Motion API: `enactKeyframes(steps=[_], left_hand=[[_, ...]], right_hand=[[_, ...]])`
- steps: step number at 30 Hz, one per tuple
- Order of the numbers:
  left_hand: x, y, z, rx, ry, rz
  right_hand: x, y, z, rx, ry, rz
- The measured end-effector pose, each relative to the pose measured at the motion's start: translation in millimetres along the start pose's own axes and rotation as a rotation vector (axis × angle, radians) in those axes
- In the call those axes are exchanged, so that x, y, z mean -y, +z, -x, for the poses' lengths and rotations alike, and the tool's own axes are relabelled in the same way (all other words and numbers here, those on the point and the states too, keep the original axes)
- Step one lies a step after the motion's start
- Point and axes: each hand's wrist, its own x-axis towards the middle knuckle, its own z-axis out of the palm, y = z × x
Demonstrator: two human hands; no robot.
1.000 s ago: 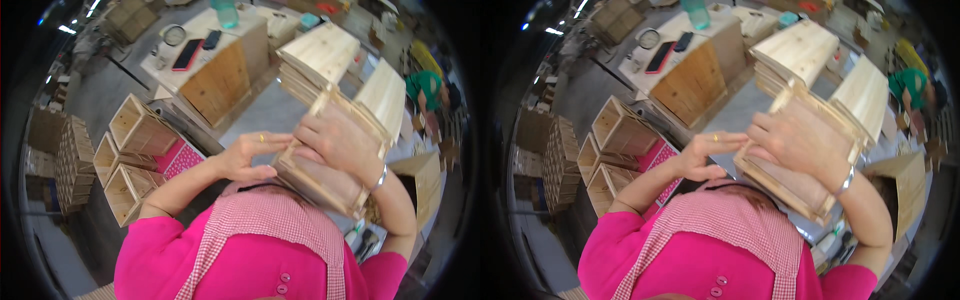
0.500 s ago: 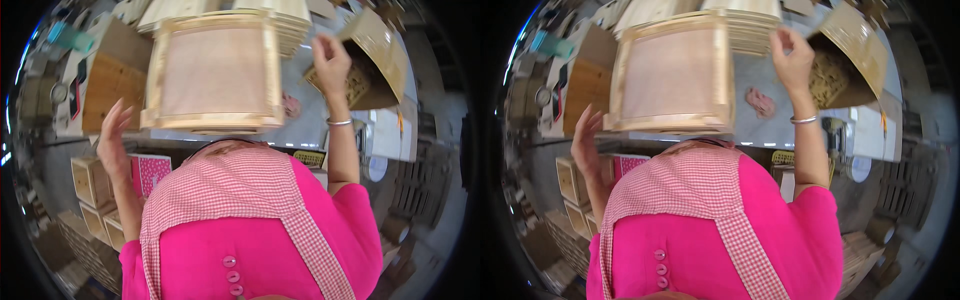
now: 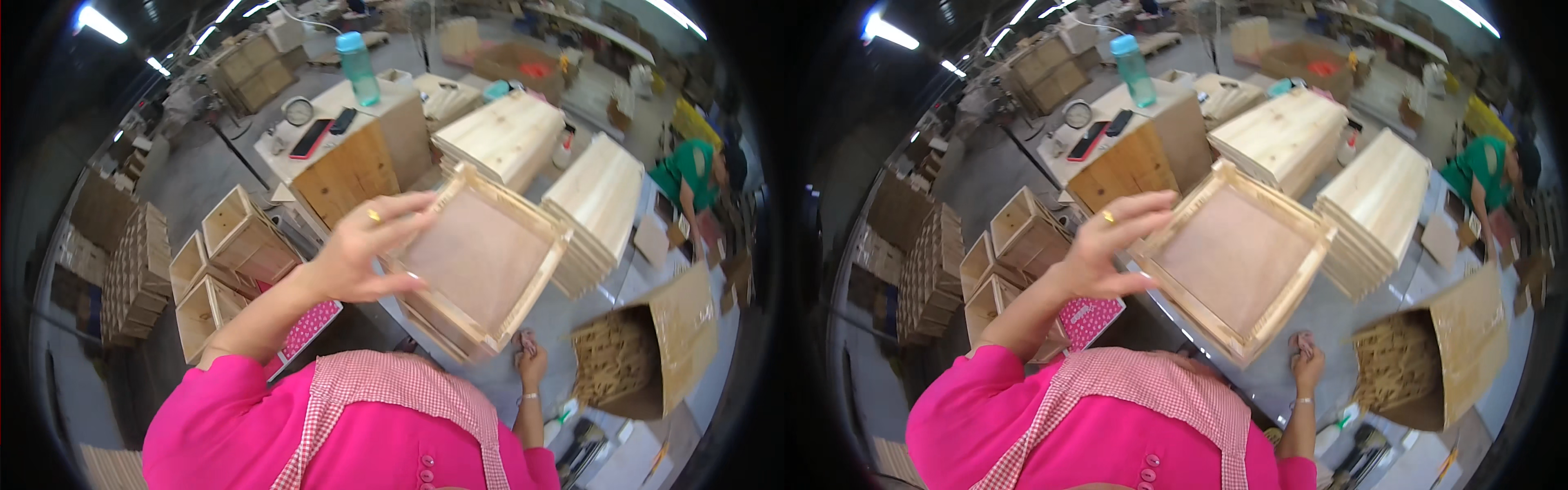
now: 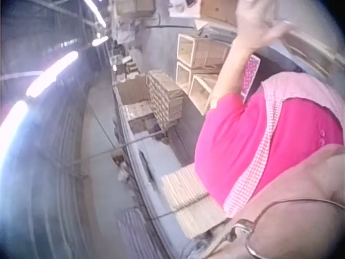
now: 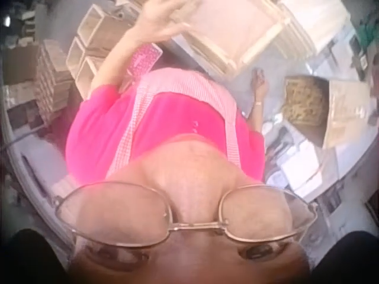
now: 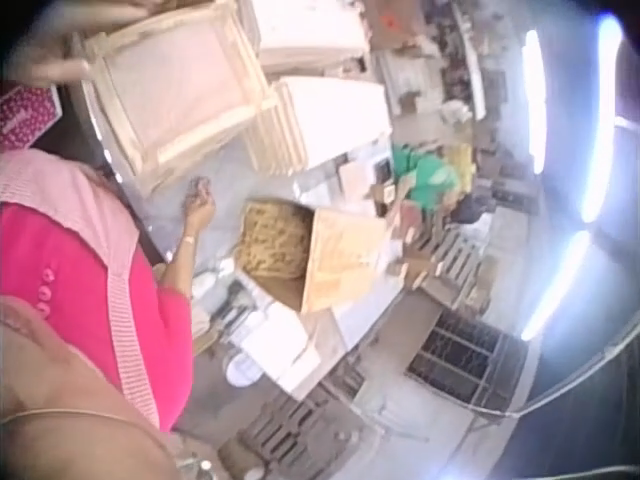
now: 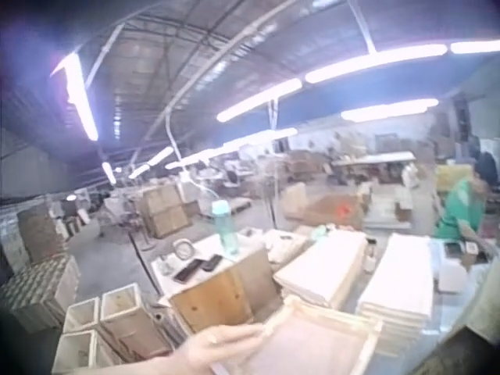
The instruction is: Assembling wooden planter boxes by applying glue to panels and securing joints.
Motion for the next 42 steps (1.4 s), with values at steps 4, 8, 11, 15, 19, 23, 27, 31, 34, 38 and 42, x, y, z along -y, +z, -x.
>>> enactKeyframes(steps=[4, 8, 11, 15, 19, 23, 27, 31, 34, 38, 42], left_hand=[[-18.4, 13.8, -19.6, -0.024, 0.115, -0.107], [-43.0, 44.6, -65.3, -0.018, 0.258, -0.107], [-54.9, 55.9, -80.5, -0.253, 0.533, -0.128], [-42.9, 52.2, -65.9, -0.221, 0.58, -0.059], [-24.4, 25.3, -33.2, 0.064, 0.467, -0.131], [-7.2, -1.0, -12.5, 0.198, 0.564, 0.048], [73.2, -27.4, 0.5, 0.121, 0.261, 0.346], [124.4, 17.4, 12.1, 0.094, -0.451, 0.812], [137.4, 55.0, 16.1, 0.169, -0.794, 0.998], [130.4, 69.1, 13.6, 0.301, -0.859, 1.179], [115.7, 74.8, 2.3, 0.262, -0.781, 1.105]], right_hand=[[123.3, -129.8, -27.0, -0.209, 0.094, -0.849], [248.0, -234.5, 7.6, -0.378, -0.36, -0.909], [306.5, -235.9, 32.7, -0.441, -0.7, -0.677], [334.0, -226.0, 43.9, -0.415, -0.716, -0.478], [349.7, -217.3, 56.7, -0.386, -0.787, -0.208], [371.8, -222.1, 70.4, -0.522, -0.91, -0.181], [302.2, -232.1, 90.0, -0.866, -0.094, -0.544], [173.2, -187.3, 87.5, -0.777, 0.142, -0.122], [117.9, -131.9, 91.0, -0.433, 0.075, 0.224], [162.9, -141.9, 43.9, -0.669, -0.14, 0.352], [277.6, -188.4, -6.6, -0.392, -0.067, -0.654]])
